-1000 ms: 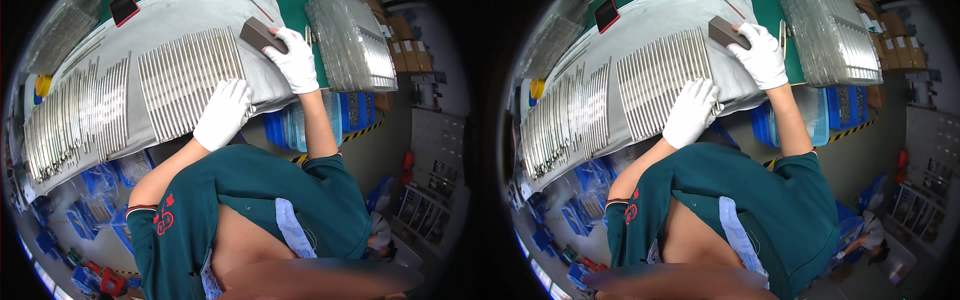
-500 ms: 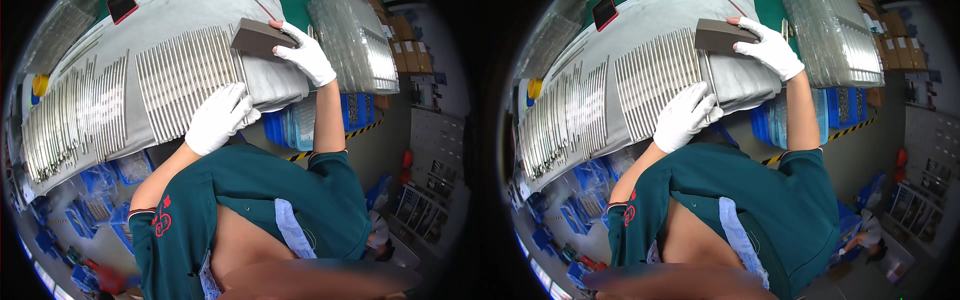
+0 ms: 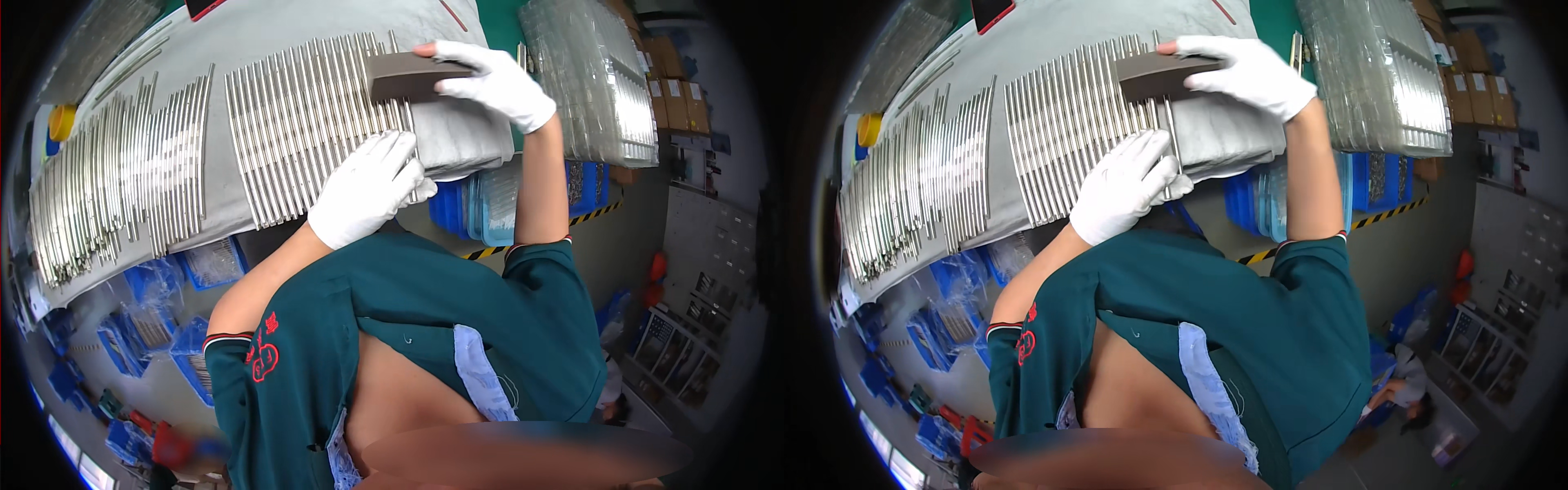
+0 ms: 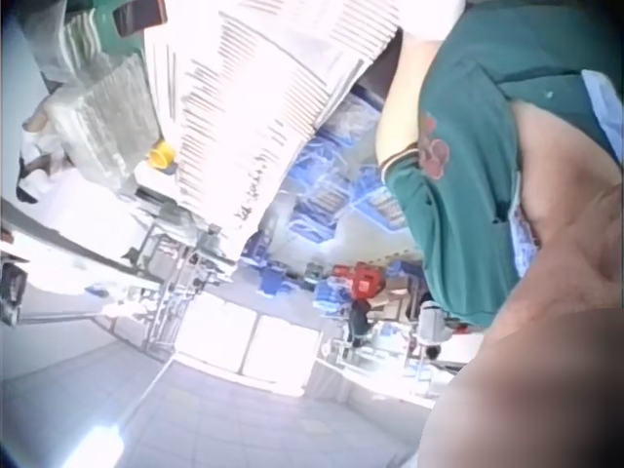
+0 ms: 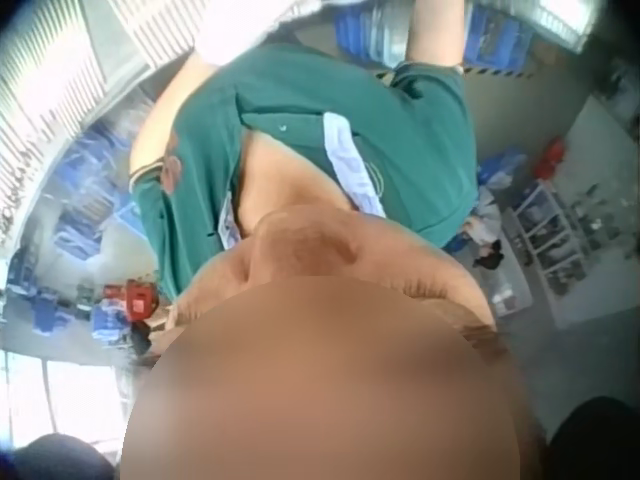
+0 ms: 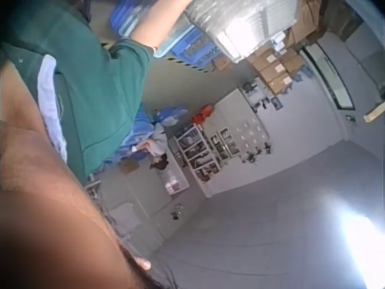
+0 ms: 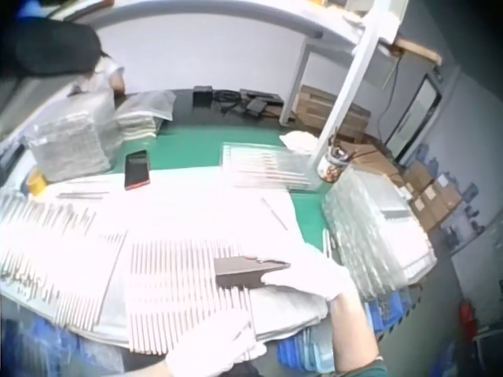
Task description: Polishing or sanding a row of metal rods using a handheld sanding block on a workbench.
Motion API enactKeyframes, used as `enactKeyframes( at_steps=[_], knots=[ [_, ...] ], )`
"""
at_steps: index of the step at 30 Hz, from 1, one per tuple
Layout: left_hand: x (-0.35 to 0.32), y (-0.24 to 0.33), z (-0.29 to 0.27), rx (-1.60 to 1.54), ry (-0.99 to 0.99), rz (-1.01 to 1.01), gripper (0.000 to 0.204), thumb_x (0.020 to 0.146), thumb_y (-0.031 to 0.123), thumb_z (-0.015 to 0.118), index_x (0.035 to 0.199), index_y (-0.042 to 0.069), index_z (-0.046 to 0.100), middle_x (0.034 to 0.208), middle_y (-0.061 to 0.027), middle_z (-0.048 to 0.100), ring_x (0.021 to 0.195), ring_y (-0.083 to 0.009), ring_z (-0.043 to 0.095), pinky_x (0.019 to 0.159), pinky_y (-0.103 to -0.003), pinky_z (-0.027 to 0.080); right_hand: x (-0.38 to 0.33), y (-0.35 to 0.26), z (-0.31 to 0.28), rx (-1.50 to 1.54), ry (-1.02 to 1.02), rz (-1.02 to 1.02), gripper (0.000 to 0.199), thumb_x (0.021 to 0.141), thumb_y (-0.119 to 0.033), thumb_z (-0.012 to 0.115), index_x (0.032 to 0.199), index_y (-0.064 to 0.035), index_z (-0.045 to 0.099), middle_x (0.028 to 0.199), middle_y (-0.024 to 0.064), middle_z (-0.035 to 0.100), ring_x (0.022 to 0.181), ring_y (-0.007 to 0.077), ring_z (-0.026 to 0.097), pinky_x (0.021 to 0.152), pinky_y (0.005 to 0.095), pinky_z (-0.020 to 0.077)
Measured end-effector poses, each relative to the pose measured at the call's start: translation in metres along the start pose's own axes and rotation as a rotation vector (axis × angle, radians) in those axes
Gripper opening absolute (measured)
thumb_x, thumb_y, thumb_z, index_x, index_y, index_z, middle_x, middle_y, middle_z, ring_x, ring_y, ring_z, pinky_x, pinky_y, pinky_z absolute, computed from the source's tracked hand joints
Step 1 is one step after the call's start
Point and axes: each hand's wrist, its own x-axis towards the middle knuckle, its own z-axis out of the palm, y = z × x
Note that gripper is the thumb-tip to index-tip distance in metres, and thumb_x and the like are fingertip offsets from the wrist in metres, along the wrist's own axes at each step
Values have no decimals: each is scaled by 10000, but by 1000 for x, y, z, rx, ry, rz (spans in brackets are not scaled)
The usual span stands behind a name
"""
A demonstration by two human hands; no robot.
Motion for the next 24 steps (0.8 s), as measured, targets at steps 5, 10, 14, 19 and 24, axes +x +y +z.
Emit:
enactKeyframes(
  at_steps=[5,10,14,19,24],
  knots=[
    [-1,2,-2,5,28,-8,308,769,176,666,1017,36,550,1148,-175,554,1104,-359,593,969,-437,482,3,6,-2,55,-8,71,475,858,-86,723,1323,-99,629,1296,50,644,1180,170,589,1017,327,489],
    [0,3,-1,-35,-14,-29,309,771,188,675,1012,39,552,1165,-175,551,1114,-366,585,982,-440,475,4,5,8,-4,17,-44,440,882,-85,653,1321,-107,625,1272,49,659,1160,157,609,978,293,508],
    [-3,2,1,-36,20,-27,309,771,201,682,1000,39,551,1158,-176,550,1105,-366,588,972,-439,480,1,5,8,80,23,30,458,859,-100,718,1308,-86,635,1315,62,634,1176,172,580,1034,301,453],
    [-4,0,5,-60,8,-43,313,801,235,688,1008,47,550,1177,-179,551,1120,-369,585,976,-438,482,-30,17,-22,-24,156,60,473,853,-80,716,1318,-106,633,1265,32,655,1107,131,603,912,277,524],
    [-3,0,2,-35,-25,-13,310,817,235,685,1024,49,548,1193,-182,551,1137,-375,580,980,-447,480,-6,8,22,78,70,-72,422,888,-118,687,1306,-95,634,1294,62,654,1154,169,612,1014,292,484]
  ],
)
